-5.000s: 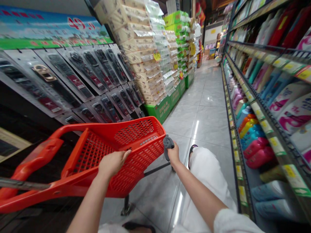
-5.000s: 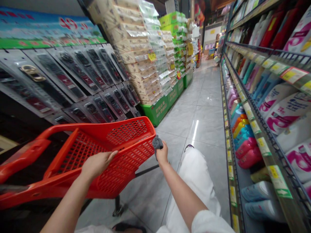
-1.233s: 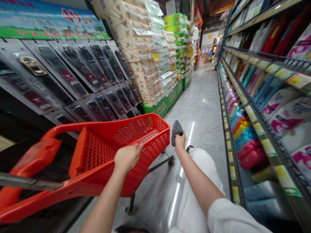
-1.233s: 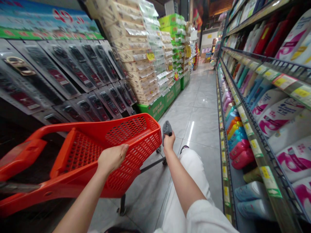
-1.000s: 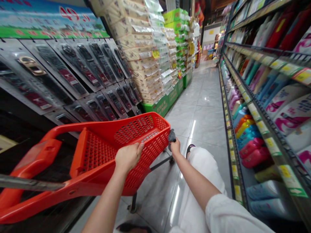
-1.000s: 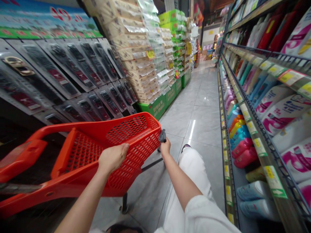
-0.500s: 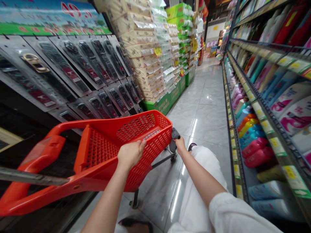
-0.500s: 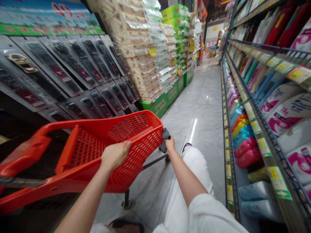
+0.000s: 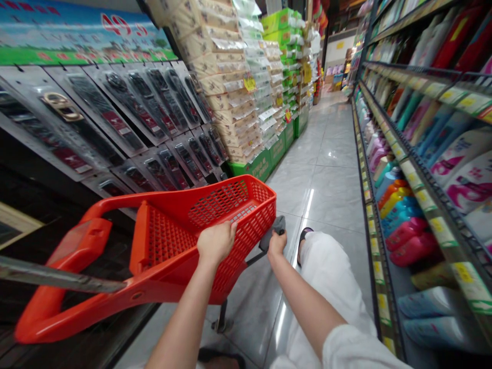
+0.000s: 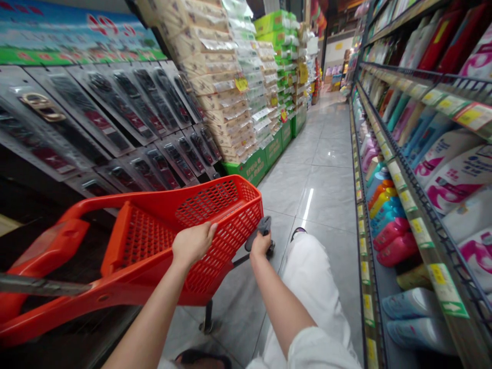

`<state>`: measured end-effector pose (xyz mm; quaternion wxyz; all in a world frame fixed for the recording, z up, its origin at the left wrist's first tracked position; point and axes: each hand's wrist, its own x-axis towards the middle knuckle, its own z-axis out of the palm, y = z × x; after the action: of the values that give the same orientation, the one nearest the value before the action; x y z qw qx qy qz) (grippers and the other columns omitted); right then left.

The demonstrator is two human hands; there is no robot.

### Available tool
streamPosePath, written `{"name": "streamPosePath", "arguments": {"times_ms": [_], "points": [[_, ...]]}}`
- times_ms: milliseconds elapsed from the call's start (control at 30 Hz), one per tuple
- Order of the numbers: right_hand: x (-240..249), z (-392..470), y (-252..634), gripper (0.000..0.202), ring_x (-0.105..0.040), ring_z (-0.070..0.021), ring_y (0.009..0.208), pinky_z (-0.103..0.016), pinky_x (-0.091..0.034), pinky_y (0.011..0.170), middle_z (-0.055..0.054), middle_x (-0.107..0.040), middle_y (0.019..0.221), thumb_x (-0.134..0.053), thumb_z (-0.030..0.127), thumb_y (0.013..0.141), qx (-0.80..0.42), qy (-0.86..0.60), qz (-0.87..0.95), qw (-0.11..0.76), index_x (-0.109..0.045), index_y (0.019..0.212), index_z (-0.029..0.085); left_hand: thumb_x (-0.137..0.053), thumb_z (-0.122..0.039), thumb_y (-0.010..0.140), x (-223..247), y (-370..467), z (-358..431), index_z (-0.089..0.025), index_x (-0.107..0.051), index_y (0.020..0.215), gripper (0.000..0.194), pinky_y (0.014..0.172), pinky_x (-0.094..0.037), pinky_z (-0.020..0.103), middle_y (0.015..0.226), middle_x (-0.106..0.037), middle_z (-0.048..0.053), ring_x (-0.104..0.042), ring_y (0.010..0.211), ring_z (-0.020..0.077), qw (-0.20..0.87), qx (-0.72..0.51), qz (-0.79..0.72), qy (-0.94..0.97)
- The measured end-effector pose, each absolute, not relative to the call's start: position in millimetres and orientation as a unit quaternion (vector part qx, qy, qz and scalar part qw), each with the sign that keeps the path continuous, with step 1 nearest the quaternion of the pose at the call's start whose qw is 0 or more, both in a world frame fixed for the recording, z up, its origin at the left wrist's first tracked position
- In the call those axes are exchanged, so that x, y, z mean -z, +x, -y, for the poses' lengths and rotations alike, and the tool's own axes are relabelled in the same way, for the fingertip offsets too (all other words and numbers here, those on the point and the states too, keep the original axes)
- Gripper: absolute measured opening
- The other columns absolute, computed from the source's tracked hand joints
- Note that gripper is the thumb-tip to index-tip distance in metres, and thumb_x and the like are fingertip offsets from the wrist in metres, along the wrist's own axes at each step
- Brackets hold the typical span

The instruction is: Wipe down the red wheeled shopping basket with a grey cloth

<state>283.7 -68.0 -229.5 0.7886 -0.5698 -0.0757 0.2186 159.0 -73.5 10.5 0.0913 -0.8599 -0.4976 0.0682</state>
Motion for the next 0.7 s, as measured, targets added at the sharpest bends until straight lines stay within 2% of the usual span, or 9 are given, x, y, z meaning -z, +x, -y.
{"name": "streamPosePath", "arguments": {"times_ms": [133,233,333,433,567,700], "points": [[224.2,52.6,302.5,0.043,-0.065,-0.0203,0.096,-0.031,-0.048,0.085,-0.007,-0.073,0.100,-0.053,0.030,0.068,-0.207,-0.574,0.043,0.791,-0.064,0.107,0.017,-0.020,-0.043,0.099,-7.5,171.4,77.9,-0.014,-0.069,0.104,0.057,0.075,-0.053,0.041,0.095,-0.073,0.019,-0.071,0.092,0.0332,0.090,-0.072,0.526,-0.843],[226.9,53.8,295.4,0.041,-0.065,-0.0206,0.093,-0.030,-0.047,0.085,-0.006,-0.074,0.096,-0.057,0.027,0.064,-0.225,-0.576,0.042,0.784,-0.066,0.102,0.018,-0.020,-0.040,0.099,-8.2,184.1,79.6,-0.013,-0.067,0.106,0.055,0.075,-0.053,0.043,0.094,-0.073,0.020,-0.071,0.092,0.0346,0.080,-0.075,0.545,-0.831],[231.8,62.0,294.5,0.035,-0.066,-0.0216,0.086,-0.031,-0.048,0.081,-0.005,-0.074,0.088,-0.060,0.026,0.061,-0.233,-0.577,0.030,0.783,-0.067,0.094,0.017,-0.026,-0.036,0.099,-16.9,185.0,80.1,-0.012,-0.063,0.113,0.046,0.078,-0.054,0.041,0.102,-0.072,0.019,-0.070,0.097,0.0319,0.060,-0.094,0.493,-0.863],[229.4,64.5,309.3,0.036,-0.066,-0.0213,0.088,-0.031,-0.049,0.081,-0.007,-0.074,0.092,-0.061,0.030,0.063,-0.224,-0.565,0.014,0.794,-0.066,0.096,0.016,-0.035,-0.032,0.097,-33.7,167.2,83.0,-0.015,-0.060,0.117,0.036,0.081,-0.054,0.040,0.108,-0.072,0.017,-0.069,0.100,0.0297,0.056,-0.132,0.435,-0.889],[204.7,51.2,334.3,0.041,-0.065,-0.0212,0.090,-0.032,-0.050,0.082,-0.010,-0.074,0.099,-0.062,0.037,0.067,-0.220,-0.535,0.019,0.815,-0.066,0.100,0.013,-0.028,-0.039,0.100,-52.1,135.0,92.2,-0.012,-0.066,0.104,0.047,0.077,-0.054,0.048,0.094,-0.073,0.020,-0.071,0.094,0.0355,0.108,-0.191,0.497,-0.840],[171.5,36.1,343.9,0.046,-0.065,-0.0202,0.093,-0.032,-0.050,0.086,-0.011,-0.072,0.108,-0.061,0.041,0.071,-0.206,-0.503,0.046,0.838,-0.065,0.107,0.012,-0.024,-0.034,0.101,-52.9,125.2,102.2,-0.010,-0.066,0.103,0.048,0.076,-0.055,0.048,0.089,-0.074,0.021,-0.072,0.089,0.0350,0.128,-0.170,0.494,-0.843]]}}
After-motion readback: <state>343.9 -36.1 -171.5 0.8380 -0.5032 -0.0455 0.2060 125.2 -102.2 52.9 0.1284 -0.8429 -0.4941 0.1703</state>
